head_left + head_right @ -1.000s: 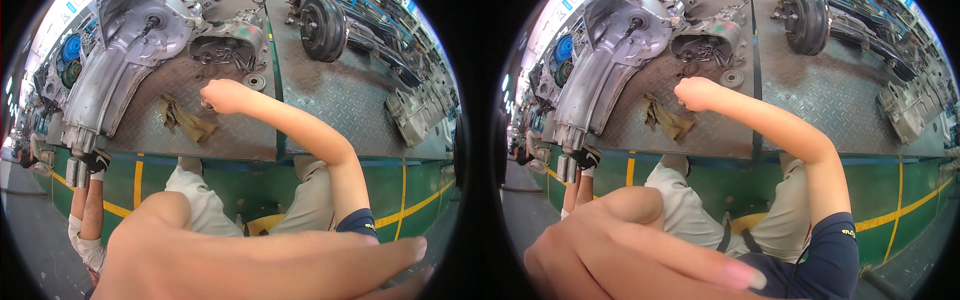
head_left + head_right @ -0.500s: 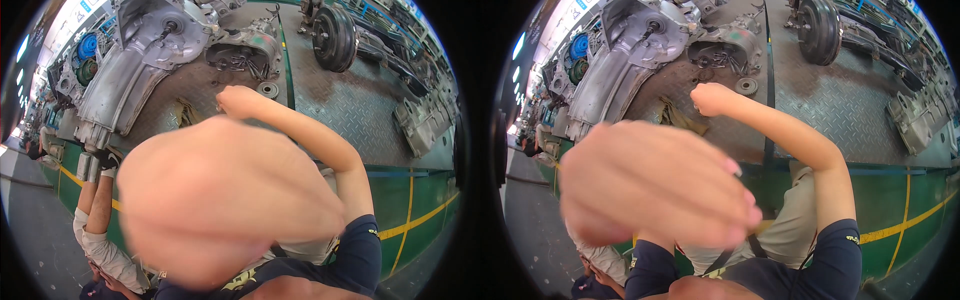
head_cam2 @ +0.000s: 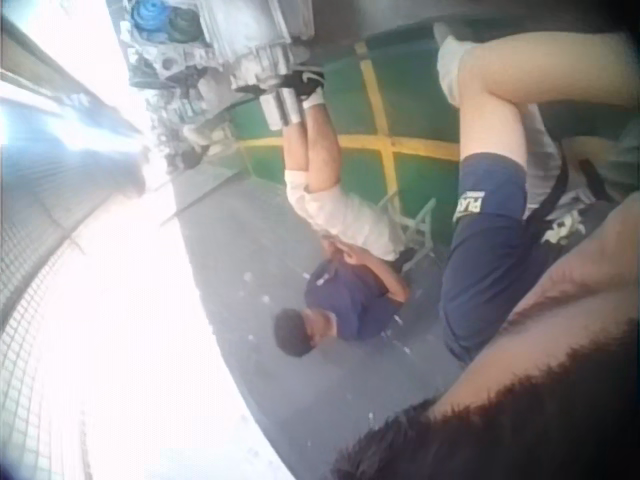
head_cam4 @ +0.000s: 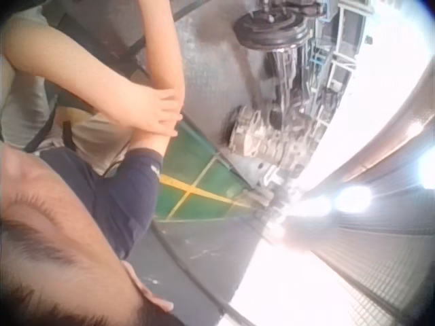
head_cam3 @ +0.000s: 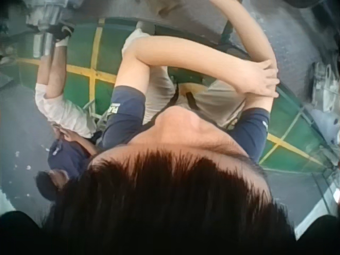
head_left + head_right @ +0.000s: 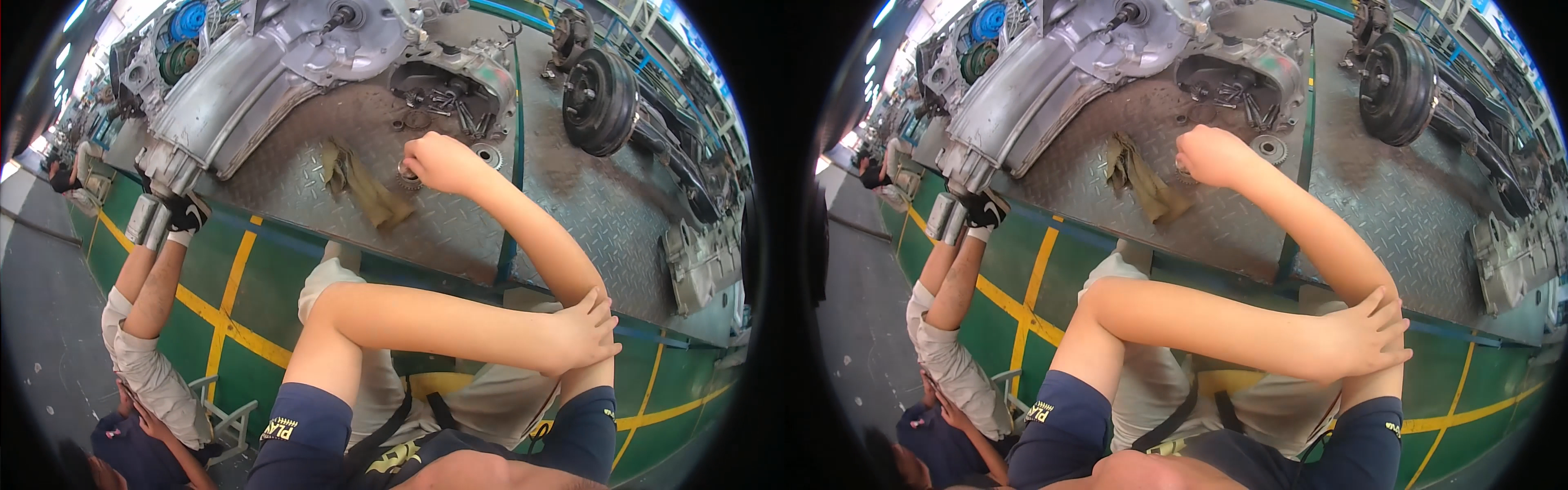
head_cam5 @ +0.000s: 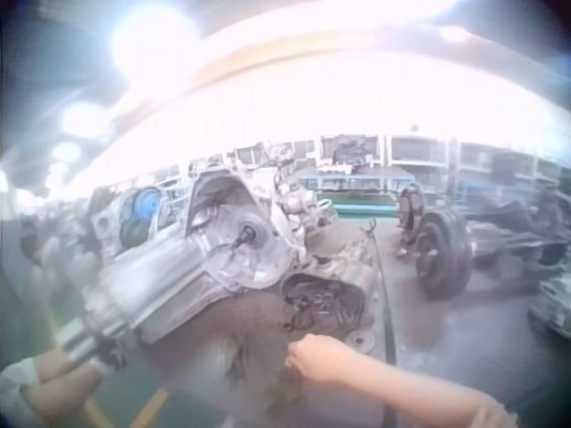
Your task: The person holds and turns small metal gears and components next to a disassembled transmission on a metal workbench.
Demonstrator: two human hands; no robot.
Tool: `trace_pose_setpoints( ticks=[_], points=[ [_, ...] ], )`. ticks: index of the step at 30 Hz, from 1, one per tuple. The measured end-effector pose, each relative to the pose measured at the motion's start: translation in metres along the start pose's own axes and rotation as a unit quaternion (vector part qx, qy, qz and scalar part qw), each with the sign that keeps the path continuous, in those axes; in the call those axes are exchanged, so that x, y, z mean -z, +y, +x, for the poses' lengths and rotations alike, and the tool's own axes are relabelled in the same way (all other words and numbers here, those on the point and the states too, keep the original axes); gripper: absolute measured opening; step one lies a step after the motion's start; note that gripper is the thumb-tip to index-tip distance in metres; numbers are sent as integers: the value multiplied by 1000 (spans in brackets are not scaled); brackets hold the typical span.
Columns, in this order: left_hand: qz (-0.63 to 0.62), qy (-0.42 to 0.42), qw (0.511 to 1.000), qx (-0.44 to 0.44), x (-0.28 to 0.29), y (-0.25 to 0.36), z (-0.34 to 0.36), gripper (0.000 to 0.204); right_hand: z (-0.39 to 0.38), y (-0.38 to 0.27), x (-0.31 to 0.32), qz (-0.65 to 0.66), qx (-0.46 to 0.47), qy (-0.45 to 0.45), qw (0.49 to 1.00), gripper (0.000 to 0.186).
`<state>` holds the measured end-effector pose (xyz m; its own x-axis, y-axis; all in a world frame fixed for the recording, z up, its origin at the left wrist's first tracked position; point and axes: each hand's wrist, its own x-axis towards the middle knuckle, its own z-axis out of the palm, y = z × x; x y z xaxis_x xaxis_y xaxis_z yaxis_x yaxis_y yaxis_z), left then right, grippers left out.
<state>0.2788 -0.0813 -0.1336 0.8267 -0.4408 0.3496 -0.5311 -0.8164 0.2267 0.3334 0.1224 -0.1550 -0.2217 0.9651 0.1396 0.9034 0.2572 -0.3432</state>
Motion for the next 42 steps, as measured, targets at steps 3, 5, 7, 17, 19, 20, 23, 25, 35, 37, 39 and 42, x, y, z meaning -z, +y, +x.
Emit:
trace_pose_setpoints(
  ticks=[3, 5, 7, 17, 19, 20, 23, 25, 35, 37, 39, 42],
  points=[
    [59, 128, 990, 2, -60, -13, 27, 92, -1, 8, 0, -6, 3, -12, 1000, 18],
    [75, 112, 991, -2, -39, -24, 29, 88, 1, 11, 1, -1, 1, -9, 1000, 16],
    [32, -36, 997, -52, -20, -36, 29, 81, 3, 8, 0, 22, 8, -2, 1000, 16],
    [-41, 20, 994, -98, -24, -55, 31, 69, 2, 18, 4, 97, 40, -10, 994, 16],
    [-30, 60, 992, -107, -29, -57, 24, 70, 5, 15, 9, 107, 27, -44, 993, 18],
    [-20, 101, 988, -116, -32, -58, 20, 70, 6, 15, 10, 106, 27, -43, 993, 18],
    [12, 180, 975, -129, -37, -59, 9, 75, 14, 18, 8, 81, -1, -57, 995, 19],
    [25, 188, 973, -131, -37, -64, 1, 78, 20, 17, 3, 77, 18, -5, 997, 17],
    [65, 208, 966, -140, -35, -71, -7, 82, 32, 4, 17, 104, -52, -111, 987, 17],
    [65, 206, 966, -140, -36, -71, -7, 82, 34, 5, 18, 101, -49, -119, 986, 17],
    [64, 205, 967, -139, -37, -71, -8, 82, 34, 5, 17, 98, -45, -127, 986, 17],
    [52, 209, 966, -144, -39, -70, -6, 82, 32, 8, 15, 108, -42, -114, 987, 18]
  ],
)
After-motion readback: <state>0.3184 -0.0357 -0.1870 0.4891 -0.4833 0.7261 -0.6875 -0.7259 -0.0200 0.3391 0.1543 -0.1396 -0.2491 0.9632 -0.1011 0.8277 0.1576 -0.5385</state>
